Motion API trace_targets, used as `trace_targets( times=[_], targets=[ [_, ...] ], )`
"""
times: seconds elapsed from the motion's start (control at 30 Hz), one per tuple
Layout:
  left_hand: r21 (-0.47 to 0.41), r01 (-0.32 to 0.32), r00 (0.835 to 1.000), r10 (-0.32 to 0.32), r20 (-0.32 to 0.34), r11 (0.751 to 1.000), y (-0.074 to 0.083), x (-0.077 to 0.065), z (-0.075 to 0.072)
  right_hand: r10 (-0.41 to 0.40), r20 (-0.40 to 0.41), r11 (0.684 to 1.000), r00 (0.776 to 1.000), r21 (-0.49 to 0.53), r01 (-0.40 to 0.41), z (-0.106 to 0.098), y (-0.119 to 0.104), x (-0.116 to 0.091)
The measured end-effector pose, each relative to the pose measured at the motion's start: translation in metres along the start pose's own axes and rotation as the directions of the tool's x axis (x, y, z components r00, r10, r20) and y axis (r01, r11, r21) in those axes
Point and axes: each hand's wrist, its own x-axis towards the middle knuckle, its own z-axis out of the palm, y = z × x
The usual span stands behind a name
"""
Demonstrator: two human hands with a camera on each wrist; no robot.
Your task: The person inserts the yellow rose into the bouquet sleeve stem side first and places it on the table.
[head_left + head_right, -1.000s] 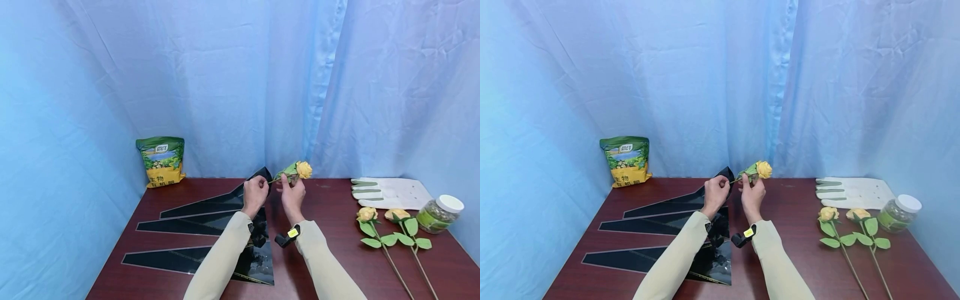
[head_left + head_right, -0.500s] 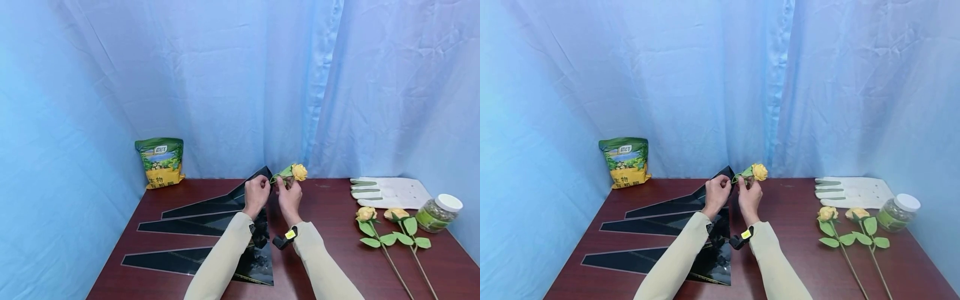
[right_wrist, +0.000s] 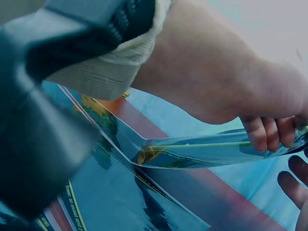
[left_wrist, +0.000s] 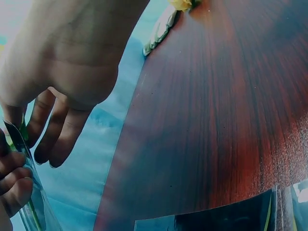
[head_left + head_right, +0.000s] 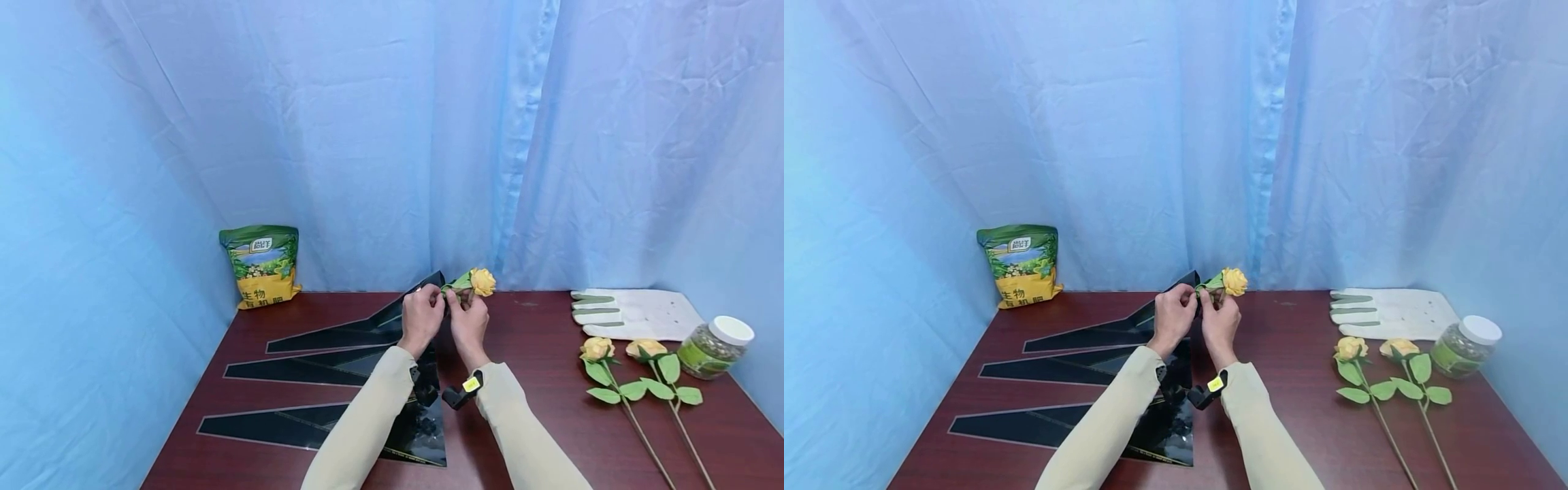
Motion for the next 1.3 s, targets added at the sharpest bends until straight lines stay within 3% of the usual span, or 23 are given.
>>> trace_targets(
  times=[0.07,0.13,0.3,0.53,0.63,1.0,1.3],
  targets=[
    [-0.002,-0.001,1.000,0.001,-0.004,1.000,-0.0003,0.0000,0.0002,0.027,-0.002,0.999,1.000,0.047,-0.027,0.0000,0.0002,0.0003],
    [-0.010,0.003,1.000,-0.003,-0.004,1.000,-0.0010,-0.0004,0.0004,0.078,0.010,0.984,0.997,0.158,-0.078,0.0004,0.0008,0.0011],
    [-0.018,0.008,1.000,-0.008,0.009,1.000,-0.0021,-0.0014,0.0008,0.180,0.037,0.894,0.983,0.411,-0.179,0.0022,0.0008,0.0035],
    [-0.024,0.020,1.000,-0.019,0.019,1.000,-0.0016,-0.0012,0.0005,0.191,0.022,0.842,0.981,0.510,-0.176,0.0039,-0.0049,0.0058],
    [-0.028,0.020,1.000,-0.019,0.015,0.999,-0.0012,-0.0016,0.0000,0.183,0.024,0.849,0.983,0.500,-0.170,0.0041,-0.0049,0.0053],
    [-0.030,0.018,0.998,-0.016,0.062,0.999,0.0042,-0.0010,-0.0022,0.167,0.011,0.924,0.986,0.346,-0.161,0.0047,0.0032,0.0027],
    [-0.009,-0.050,0.997,0.051,0.063,0.999,0.0039,-0.0022,-0.0019,0.158,0.028,0.919,0.987,0.360,-0.157,0.0065,0.0032,0.0050]
  ],
)
